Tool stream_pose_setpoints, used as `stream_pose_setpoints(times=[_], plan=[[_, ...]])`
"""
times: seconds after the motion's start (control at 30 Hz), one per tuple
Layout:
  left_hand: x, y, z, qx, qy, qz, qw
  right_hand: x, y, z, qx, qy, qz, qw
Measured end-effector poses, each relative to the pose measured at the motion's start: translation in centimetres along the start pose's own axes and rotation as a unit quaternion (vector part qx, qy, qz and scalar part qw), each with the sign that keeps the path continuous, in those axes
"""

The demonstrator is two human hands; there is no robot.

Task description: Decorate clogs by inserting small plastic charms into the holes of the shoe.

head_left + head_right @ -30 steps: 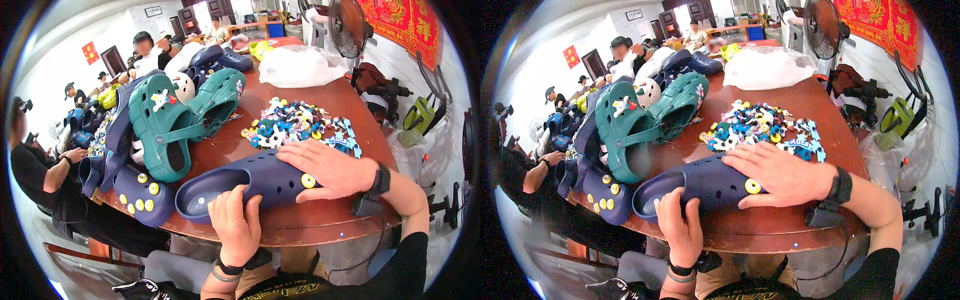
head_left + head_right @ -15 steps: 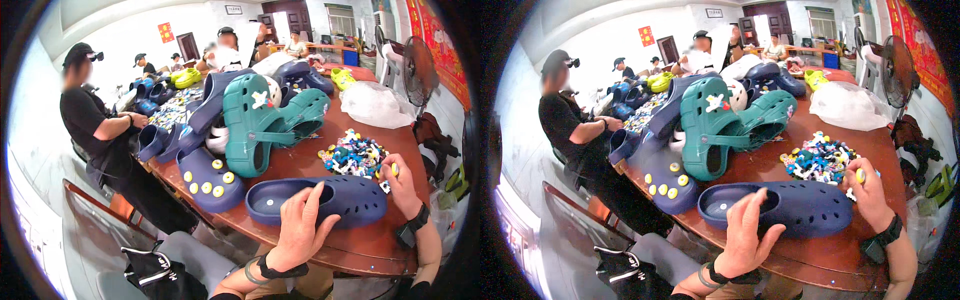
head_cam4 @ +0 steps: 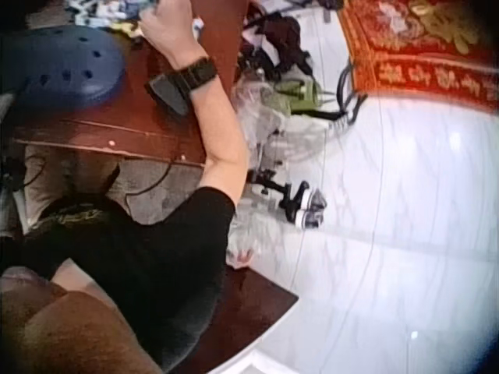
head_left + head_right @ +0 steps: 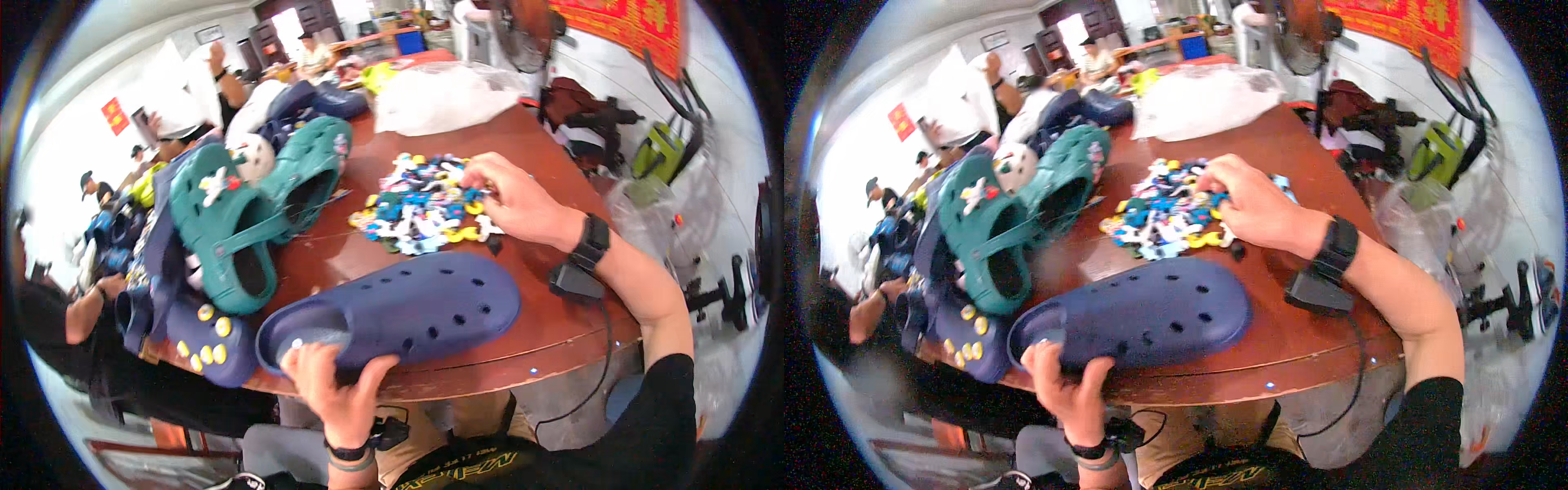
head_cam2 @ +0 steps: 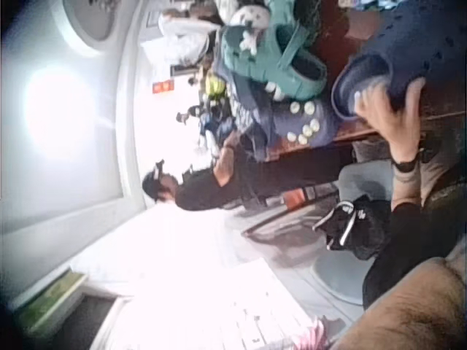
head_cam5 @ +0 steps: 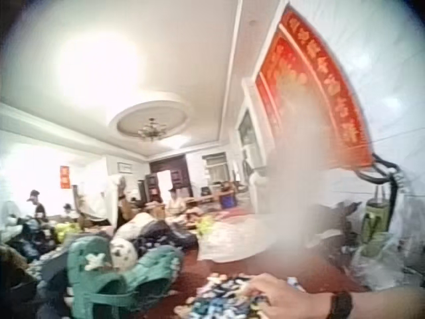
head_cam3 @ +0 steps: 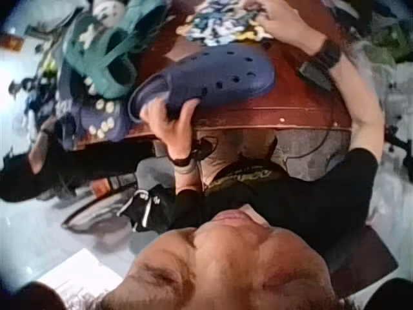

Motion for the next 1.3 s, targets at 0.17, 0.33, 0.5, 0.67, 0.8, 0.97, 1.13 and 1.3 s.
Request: stream_pose_setpoints(times=[0.17, 0.33, 0.5, 0.67, 0.8, 0.97, 1.13, 1.3], plan=[[0.2, -1.1, -1.0, -0.008, -0.001, -0.025, 1.000, -2.2, 1.2, -1.4, -0.012, -0.096, -0.011, 0.995], [0.8, -0.9, -2.0, -0.016, -0.015, -0.023, 0.999, -3.5, 1.1, -1.3, -0.002, -0.097, -0.046, 0.994], [0.5, -0.4, -1.8, -0.038, -0.047, -0.007, 0.998, -5.1, 1.8, -1.4, -0.019, -0.128, -0.031, 0.991], [0.5, -0.4, -1.8, -0.034, -0.064, 0.002, 0.997, -5.3, 2.5, -1.2, -0.023, -0.107, -0.058, 0.992], [0.5, -0.5, -1.5, -0.027, -0.040, 0.011, 0.999, -4.5, 4.8, -1.2, 0.070, -0.249, -0.003, 0.966], [0.7, -0.5, -1.8, -0.044, -0.039, 0.005, 0.998, -3.6, 4.0, -2.5, 0.240, -0.156, -0.050, 0.957], [0.3, -0.8, -1.4, -0.039, -0.034, 0.003, 0.999, -4.4, 3.4, -2.5, 0.221, -0.116, -0.096, 0.964], [0.4, -0.6, -1.1, -0.035, -0.072, -0.011, 0.997, -3.7, 2.8, -2.7, 0.231, -0.054, -0.208, 0.949]])
Point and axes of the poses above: each hand's wrist, its own z-axis towards the middle knuckle, its own y-axis out of the back of the hand, x = y × z, the point moved 5 cm from there along z, towards the middle knuckle, and after that the axes turned 4 degrees about z, right-handed, at the moved point
